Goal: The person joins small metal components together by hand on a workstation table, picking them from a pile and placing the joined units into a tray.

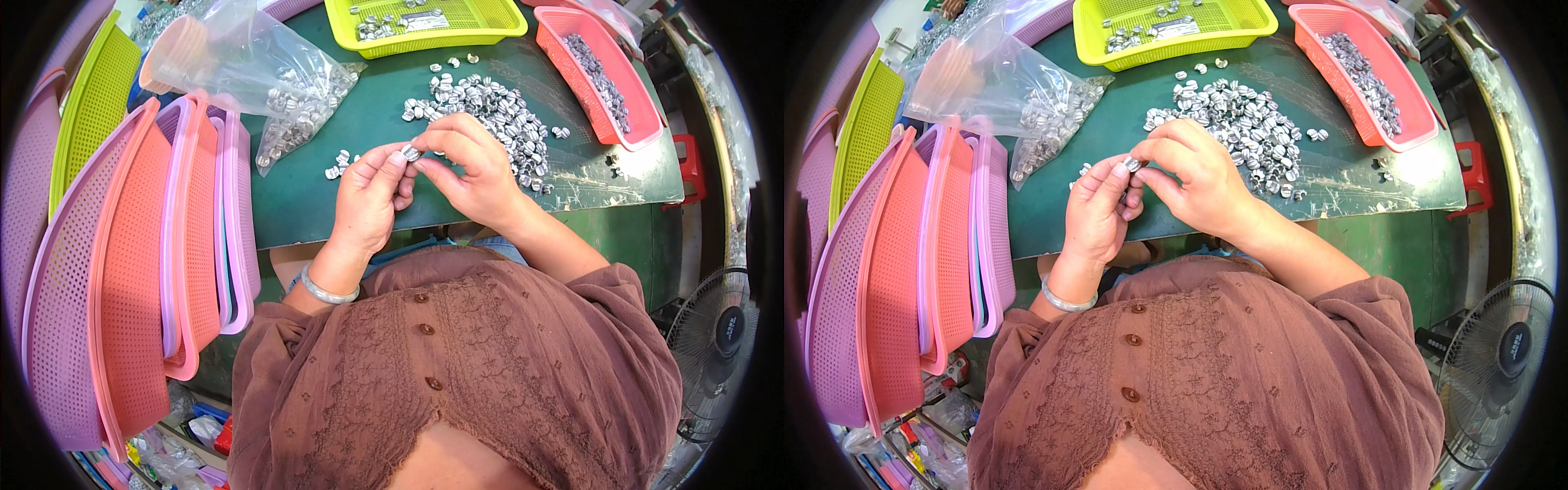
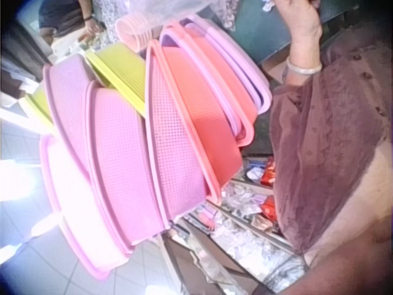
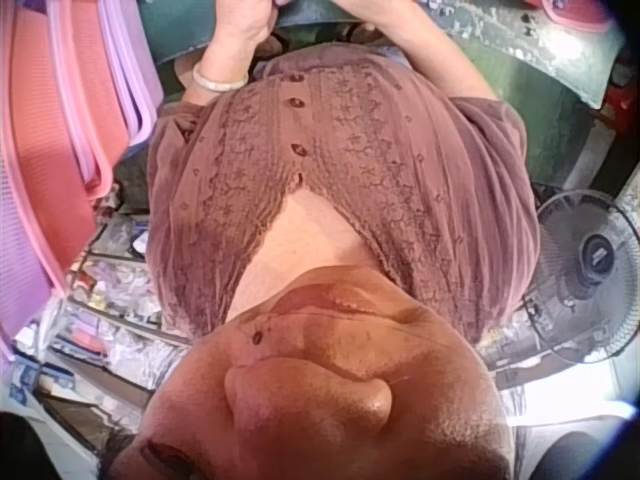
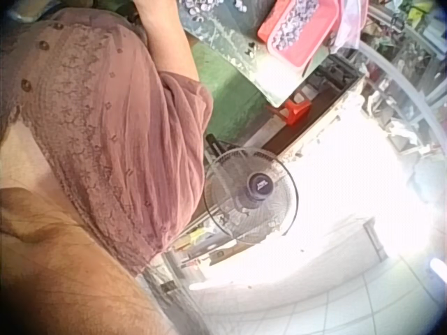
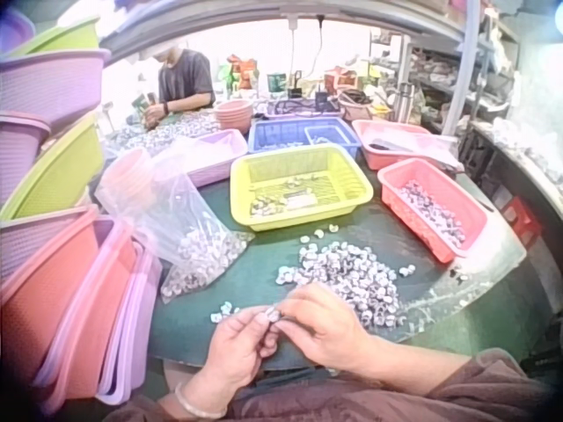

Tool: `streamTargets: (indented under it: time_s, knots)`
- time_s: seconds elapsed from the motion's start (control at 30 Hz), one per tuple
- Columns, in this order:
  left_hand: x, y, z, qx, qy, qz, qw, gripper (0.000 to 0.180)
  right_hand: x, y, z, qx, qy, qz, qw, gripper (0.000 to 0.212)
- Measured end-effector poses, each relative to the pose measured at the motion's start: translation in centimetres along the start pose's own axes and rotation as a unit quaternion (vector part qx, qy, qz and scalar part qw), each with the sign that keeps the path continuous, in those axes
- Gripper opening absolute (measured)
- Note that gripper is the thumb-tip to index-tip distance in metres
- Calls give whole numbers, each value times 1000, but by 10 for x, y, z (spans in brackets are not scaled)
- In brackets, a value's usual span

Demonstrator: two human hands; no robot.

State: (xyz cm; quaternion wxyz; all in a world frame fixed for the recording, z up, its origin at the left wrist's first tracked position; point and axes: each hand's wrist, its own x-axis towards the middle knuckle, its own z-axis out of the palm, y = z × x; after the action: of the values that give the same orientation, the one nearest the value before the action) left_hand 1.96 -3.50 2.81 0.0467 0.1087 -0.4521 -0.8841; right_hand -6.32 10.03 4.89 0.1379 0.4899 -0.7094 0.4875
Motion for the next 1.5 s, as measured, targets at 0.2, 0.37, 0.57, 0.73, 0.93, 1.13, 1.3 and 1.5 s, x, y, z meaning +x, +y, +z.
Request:
streamTargets:
  time_s: [0.2, 0.37, 0.57, 0.73, 0.93, 1.13, 1.3, 1.5]
  knots:
    - [7, 2, -23, 524, 48, 300, 796, 14, -4, 13, 3, -79, -62, 18, 995, 21]
    - [5, 10, -30, 721, 131, 242, 636, 14, 12, 50, 6, -212, -86, 44, 973, 15]
    - [9, 14, -29, 723, 157, 230, 632, 19, 27, 58, 25, -310, -137, 52, 939, 10]
    - [13, 11, -24, 584, 129, 264, 757, 24, 28, 52, 25, -167, -85, 77, 979, 8]
    - [15, 9, -7, 466, 104, 321, 818, 16, 22, 18, 15, 40, -33, 143, 988, 11]
    - [11, 8, -14, 247, 38, 166, 954, 15, 14, 1, -2, 51, -45, 94, 993, 15]
    - [8, 10, -9, 190, 0, 132, 973, 17, 12, -4, -7, 4, -42, 35, 998, 20]
    - [7, 10, -11, 180, -31, 103, 978, 20, 9, -3, -6, 9, -19, 30, 999, 21]
